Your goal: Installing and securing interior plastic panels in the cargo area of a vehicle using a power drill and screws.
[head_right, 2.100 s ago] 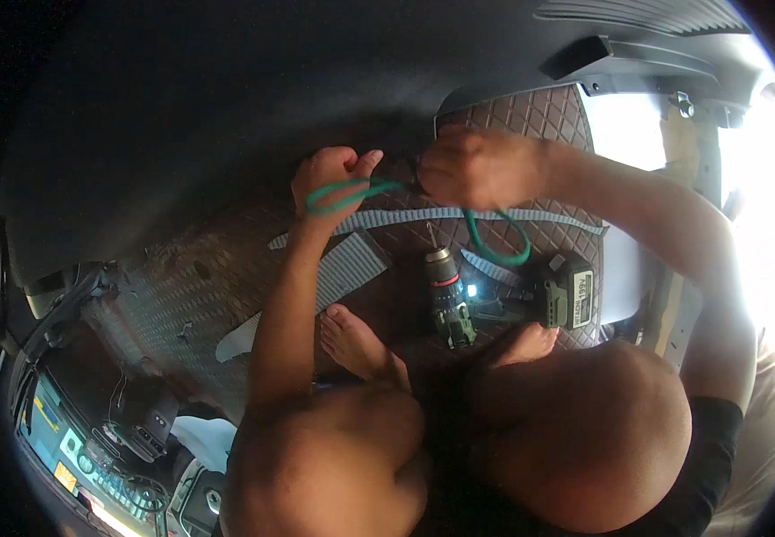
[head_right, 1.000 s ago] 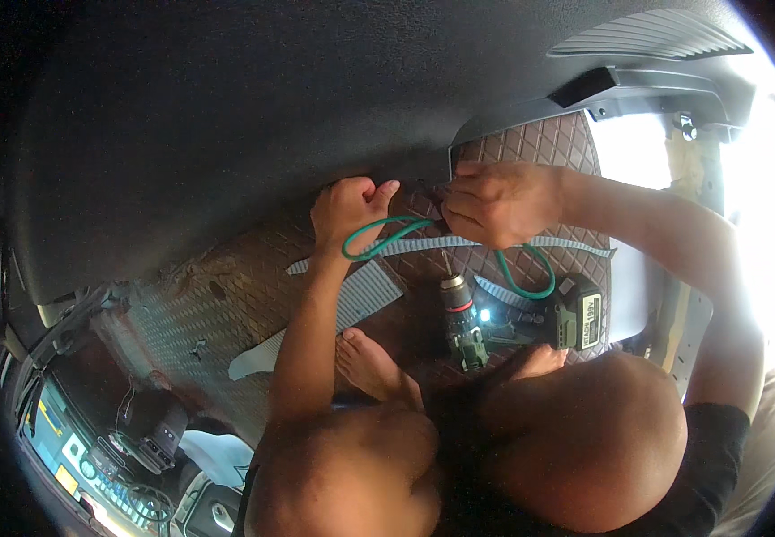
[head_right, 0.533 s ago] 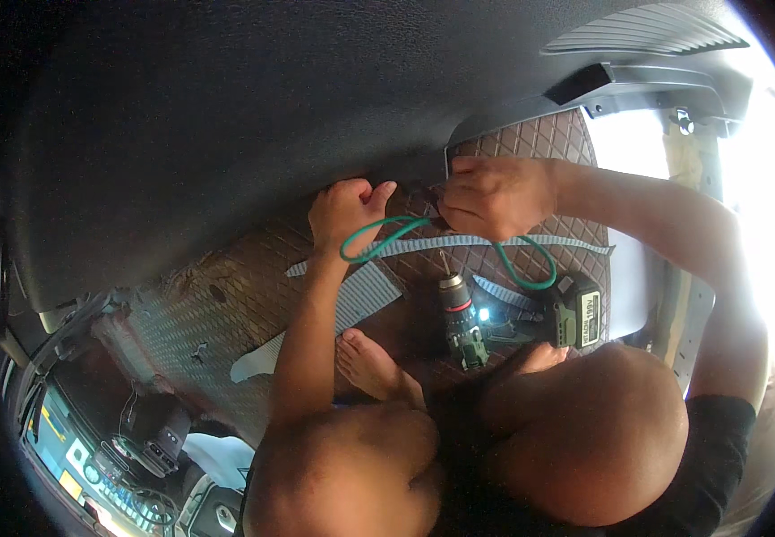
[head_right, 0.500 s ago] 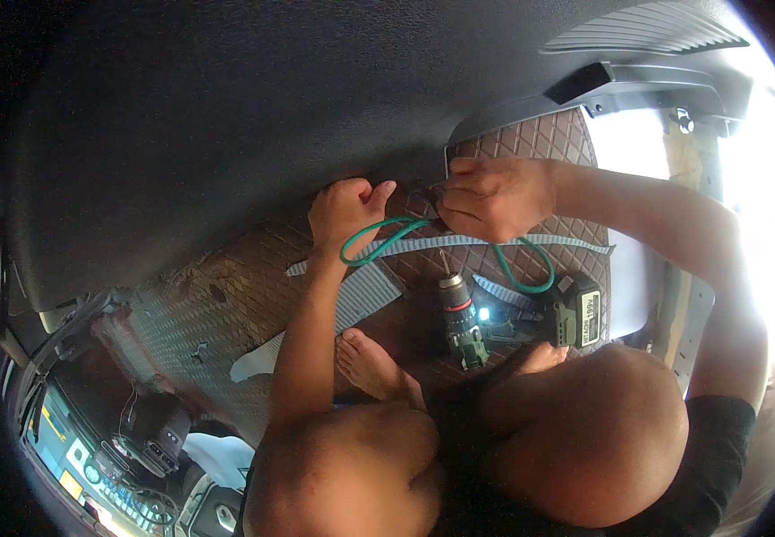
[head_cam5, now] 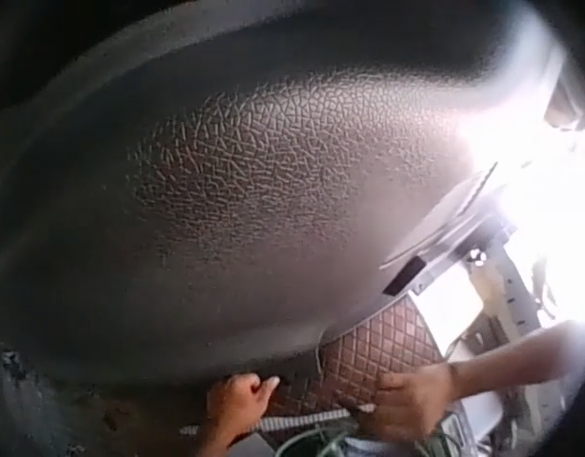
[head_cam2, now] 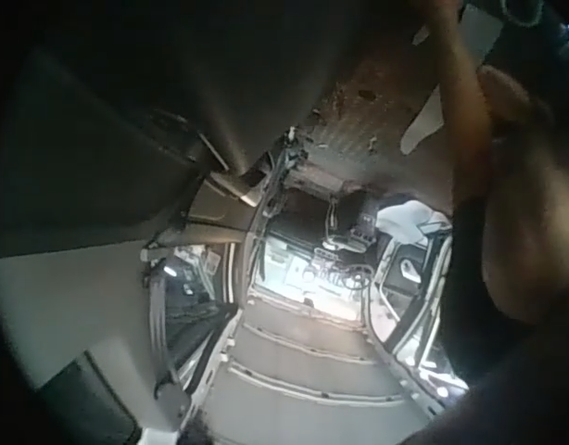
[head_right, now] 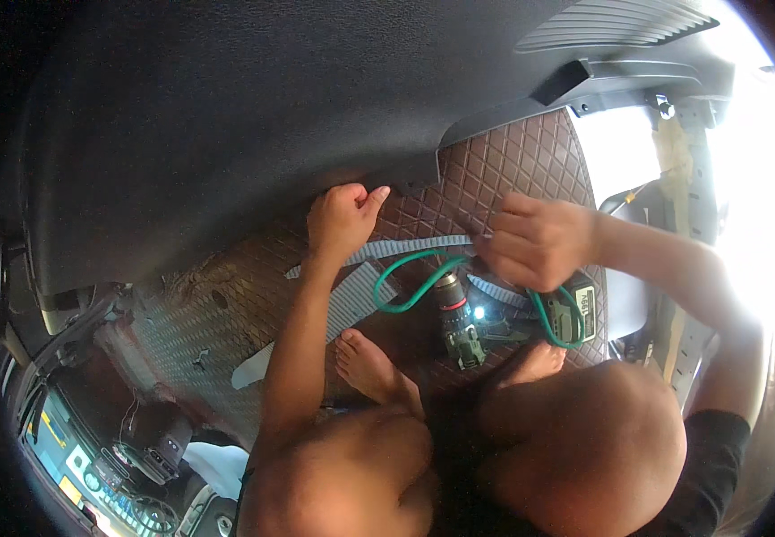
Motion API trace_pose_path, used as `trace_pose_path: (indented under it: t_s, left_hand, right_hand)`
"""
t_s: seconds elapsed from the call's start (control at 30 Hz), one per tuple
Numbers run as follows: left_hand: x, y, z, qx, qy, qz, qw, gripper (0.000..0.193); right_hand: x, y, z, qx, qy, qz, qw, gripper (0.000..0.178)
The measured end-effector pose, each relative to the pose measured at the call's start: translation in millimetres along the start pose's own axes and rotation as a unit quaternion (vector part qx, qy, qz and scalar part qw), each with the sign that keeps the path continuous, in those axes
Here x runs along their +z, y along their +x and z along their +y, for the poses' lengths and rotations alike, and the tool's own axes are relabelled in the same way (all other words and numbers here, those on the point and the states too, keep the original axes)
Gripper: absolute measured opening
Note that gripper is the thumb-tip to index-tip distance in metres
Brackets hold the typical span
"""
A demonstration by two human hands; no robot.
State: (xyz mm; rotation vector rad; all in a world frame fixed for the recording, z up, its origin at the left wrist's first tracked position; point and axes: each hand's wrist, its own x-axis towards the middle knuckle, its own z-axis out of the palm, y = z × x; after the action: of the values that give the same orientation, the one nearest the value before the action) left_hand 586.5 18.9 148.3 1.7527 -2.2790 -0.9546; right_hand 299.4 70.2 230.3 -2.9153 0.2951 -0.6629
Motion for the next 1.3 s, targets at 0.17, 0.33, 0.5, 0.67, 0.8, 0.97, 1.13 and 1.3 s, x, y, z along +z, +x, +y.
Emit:
trace_pose_path:
  t_s: [0.17,0.33,0.5,0.67,0.8,0.97,1.13,1.3]
  left_hand:
    - [-33,-41,4,-0.048,-0.328,-0.16,0.93,0.043]
    - [-43,-119,18,-0.302,-0.575,-0.21,0.731,0.042]
    - [-68,-173,-10,-0.383,-0.575,-0.12,0.713,0.041]
    - [-77,-213,-58,-0.246,-0.761,-0.188,0.57,0.041]
    - [-68,-240,-68,-0.139,-0.879,-0.204,0.407,0.039]
    - [-72,-271,-72,-0.182,-0.895,-0.128,0.387,0.04]
    - [-74,-286,-88,-0.215,-0.798,-0.144,0.544,0.041]
    - [-85,-301,-88,-0.391,-0.627,-0.02,0.674,0.038]
  right_hand:
    - [-17,-6,-31,0.072,-0.072,-0.05,0.994,0.025]
    - [8,30,-51,0.067,-0.084,-0.04,0.993,0.02]
    - [41,67,-51,0.044,-0.057,0.07,0.995,0.016]
    - [97,113,-34,-0.056,-0.029,0.227,0.972,0.022]
    - [132,138,-24,-0.131,0.062,0.282,0.948,0.029]
    - [139,167,-22,-0.12,0.01,0.17,0.978,0.035]
    - [129,184,-38,-0.127,-0.026,0.059,0.99,0.029]
    - [136,182,-47,-0.084,-0.07,-0.044,0.993,0.028]
